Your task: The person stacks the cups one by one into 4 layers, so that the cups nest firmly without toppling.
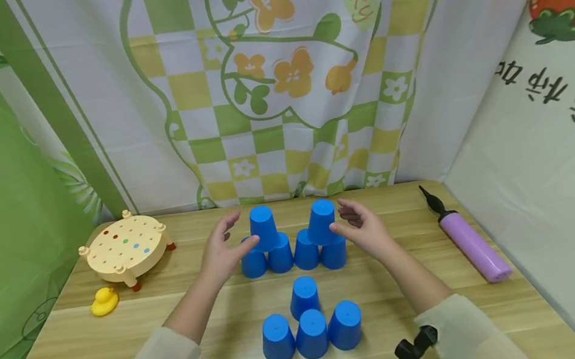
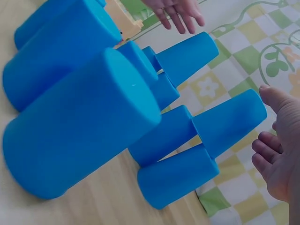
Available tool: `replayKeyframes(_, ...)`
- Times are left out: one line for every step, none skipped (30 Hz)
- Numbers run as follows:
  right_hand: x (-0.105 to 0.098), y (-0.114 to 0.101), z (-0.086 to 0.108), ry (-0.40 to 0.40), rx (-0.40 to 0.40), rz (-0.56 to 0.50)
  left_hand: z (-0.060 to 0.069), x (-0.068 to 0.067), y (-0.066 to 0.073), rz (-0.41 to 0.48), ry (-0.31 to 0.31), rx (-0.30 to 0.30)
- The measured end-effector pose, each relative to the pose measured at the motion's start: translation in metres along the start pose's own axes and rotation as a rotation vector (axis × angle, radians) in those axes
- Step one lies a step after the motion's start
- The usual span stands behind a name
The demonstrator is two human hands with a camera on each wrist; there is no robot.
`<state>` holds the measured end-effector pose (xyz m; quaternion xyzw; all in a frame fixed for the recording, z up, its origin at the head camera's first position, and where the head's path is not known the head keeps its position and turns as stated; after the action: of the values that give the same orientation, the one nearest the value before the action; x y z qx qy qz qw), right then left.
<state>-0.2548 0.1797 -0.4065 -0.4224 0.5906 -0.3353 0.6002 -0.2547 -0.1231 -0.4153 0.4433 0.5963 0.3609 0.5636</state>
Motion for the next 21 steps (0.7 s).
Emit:
replayKeyframes(-0.002,0.001,0.004,0.001,-0.003,-0.005,0.005,-0.001,-0.002,-0.01,0.003,-0.001)
replayKeyframes(-0.003,0.003,0.008,0.0,-0.006,-0.01,0.011,-0.002,-0.003,-0.021,0.005,-0.007)
replayKeyframes(-0.004,0.004,0.013,0.001,-0.011,-0.014,0.017,-0.002,-0.004,-0.031,0.006,-0.01)
replayKeyframes(-0.005,0.006,0.017,0.003,-0.019,-0.017,0.023,-0.002,-0.005,-0.037,0.008,-0.007)
replayKeyframes(-0.006,0.008,0.022,0.006,-0.026,-0.015,0.029,-0.002,-0.007,-0.04,0.004,-0.015)
replayKeyframes(-0.006,0.01,0.026,0.01,-0.034,-0.013,0.035,-0.001,-0.008,-0.046,0.0,-0.02)
replayKeyframes(-0.006,0.012,0.031,0.012,-0.037,-0.005,0.041,0.001,-0.01,-0.049,-0.006,-0.026)
replayKeyframes(-0.005,0.013,0.036,0.014,-0.043,0.008,0.046,0.002,-0.011,-0.046,-0.015,-0.027)
replayKeyframes(-0.005,0.015,0.041,0.015,-0.044,0.016,0.052,0.005,-0.013,-0.044,-0.027,-0.028)
replayKeyframes(-0.003,0.017,0.046,0.013,-0.045,0.024,0.057,0.007,-0.015,-0.04,-0.041,-0.029)
replayKeyframes(-0.001,0.019,0.051,0.007,-0.041,0.03,0.062,0.009,-0.016,-0.027,-0.062,-0.025)
replayKeyframes(0.0,0.021,0.056,-0.002,-0.035,0.039,0.067,0.011,-0.018,-0.014,-0.088,-0.014)
replayKeyframes(0.002,0.022,0.06,-0.014,-0.031,0.044,0.071,0.013,-0.02,0.001,-0.119,0.008)
replayKeyframes(0.005,0.024,0.065,-0.029,-0.03,0.046,0.075,0.015,-0.022,0.012,-0.155,0.027)
replayKeyframes(0.007,0.025,0.07,-0.045,-0.03,0.041,0.079,0.016,-0.023,0.024,-0.195,0.043)
replayKeyframes(0.009,0.027,0.074,-0.063,-0.032,0.04,0.083,0.017,-0.025,0.041,-0.237,0.056)
replayKeyframes(0.011,0.028,0.078,-0.083,-0.034,0.038,0.087,0.018,-0.026,0.057,-0.28,0.067)
replayKeyframes(0.012,0.03,0.083,-0.104,-0.039,0.038,0.09,0.019,-0.028,0.065,-0.318,0.071)
replayKeyframes(0.013,0.031,0.086,-0.124,-0.044,0.027,0.093,0.02,-0.029,0.069,-0.351,0.07)
replayKeyframes(0.014,0.032,0.09,-0.146,-0.051,0.025,0.096,0.02,-0.031,0.073,-0.379,0.059)
replayKeyframes(0.015,0.034,0.093,-0.17,-0.058,0.023,0.098,0.021,-0.032,0.077,-0.403,0.048)
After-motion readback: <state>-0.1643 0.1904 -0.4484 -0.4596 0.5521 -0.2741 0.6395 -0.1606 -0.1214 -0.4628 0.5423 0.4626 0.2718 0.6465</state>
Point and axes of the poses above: each hand's wrist, its own z-axis away from the middle knuckle, its own x-axis out of the palm, y = z × x, the point moved 2 cm from there along -z, towards the middle knuckle
